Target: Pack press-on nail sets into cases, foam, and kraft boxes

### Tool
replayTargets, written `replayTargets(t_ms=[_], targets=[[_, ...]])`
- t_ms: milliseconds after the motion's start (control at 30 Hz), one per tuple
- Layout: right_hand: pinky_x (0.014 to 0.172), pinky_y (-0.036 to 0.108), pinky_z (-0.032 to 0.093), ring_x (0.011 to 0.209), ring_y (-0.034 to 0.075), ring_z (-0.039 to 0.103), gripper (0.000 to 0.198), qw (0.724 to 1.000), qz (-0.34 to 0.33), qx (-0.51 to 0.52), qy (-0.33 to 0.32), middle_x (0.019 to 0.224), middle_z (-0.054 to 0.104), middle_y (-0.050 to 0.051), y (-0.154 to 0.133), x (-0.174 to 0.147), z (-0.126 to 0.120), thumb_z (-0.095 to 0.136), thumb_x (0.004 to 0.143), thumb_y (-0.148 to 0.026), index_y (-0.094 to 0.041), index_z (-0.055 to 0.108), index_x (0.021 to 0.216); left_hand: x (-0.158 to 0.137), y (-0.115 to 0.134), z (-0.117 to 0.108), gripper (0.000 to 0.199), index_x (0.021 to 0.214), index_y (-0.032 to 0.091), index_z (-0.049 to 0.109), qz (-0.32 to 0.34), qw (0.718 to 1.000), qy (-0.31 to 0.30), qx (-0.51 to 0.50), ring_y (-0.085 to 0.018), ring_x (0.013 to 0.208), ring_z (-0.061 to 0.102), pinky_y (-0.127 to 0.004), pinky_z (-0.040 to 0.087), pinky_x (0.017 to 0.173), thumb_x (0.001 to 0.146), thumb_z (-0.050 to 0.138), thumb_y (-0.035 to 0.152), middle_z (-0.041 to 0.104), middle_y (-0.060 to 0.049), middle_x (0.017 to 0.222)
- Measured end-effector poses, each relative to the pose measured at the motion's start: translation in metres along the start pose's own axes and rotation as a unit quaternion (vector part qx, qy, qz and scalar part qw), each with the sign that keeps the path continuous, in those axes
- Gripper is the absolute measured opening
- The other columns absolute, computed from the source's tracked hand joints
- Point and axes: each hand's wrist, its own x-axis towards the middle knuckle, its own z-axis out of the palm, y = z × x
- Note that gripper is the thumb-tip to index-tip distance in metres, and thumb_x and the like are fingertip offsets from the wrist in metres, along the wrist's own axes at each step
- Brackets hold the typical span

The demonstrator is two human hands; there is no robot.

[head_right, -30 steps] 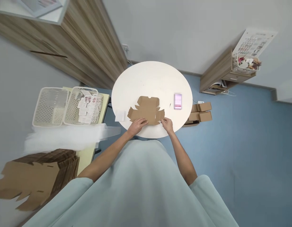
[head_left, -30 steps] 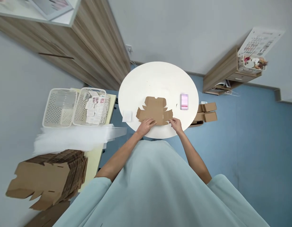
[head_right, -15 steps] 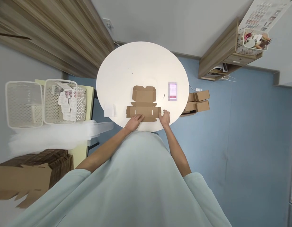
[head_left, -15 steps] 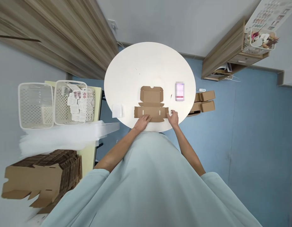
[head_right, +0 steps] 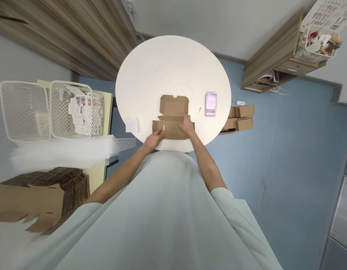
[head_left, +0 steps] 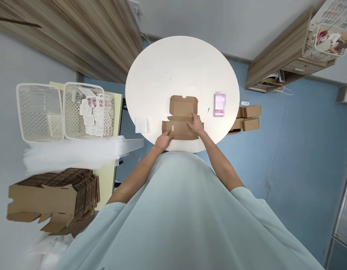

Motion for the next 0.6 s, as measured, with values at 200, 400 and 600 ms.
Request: replayTargets(t_ms=[200,400,600], targets=[[0.111,0.052,0.062,0.143,0.037,0.064,0.105,0.997,-0.021,-0.056,-0.046,0.168,0.042,0.022,0.007,-0.029,0.009,0.080,0.095,-0.036,-0.024,0.023,0.182,0.008,-0.003,-0.004,0.042,0.125,0.022,0.088,-0.004,1.000,0.022,-0.017,-0.034,0.138,0.069,-0.047,0.055,0.122,0.100,0.056,0.013,0.068,-0.010,0.160],[0.113,0.053,0.061,0.151,0.040,0.056,0.143,0.989,-0.044,-0.090,-0.106,0.176,0.030,0.025,0.018,-0.059,0.018,0.098,0.082,-0.034,-0.032,-0.002,0.185,0.016,0.004,-0.010,0.038,0.117,0.019,0.086,-0.044,0.997,0.046,-0.039,-0.034,0.128,0.075,-0.046,0.058,0.114,0.098,0.054,0.010,0.074,-0.015,0.147],[0.112,0.052,0.061,0.147,0.039,0.060,0.127,0.991,-0.034,-0.092,-0.086,0.176,0.032,0.024,0.019,-0.057,0.020,0.089,0.092,-0.028,-0.031,0.003,0.185,0.016,0.021,-0.017,0.065,0.165,0.016,0.046,-0.155,0.982,0.082,-0.071,-0.034,0.117,0.077,-0.045,0.058,0.101,0.101,0.059,0.016,0.079,-0.016,0.132]])
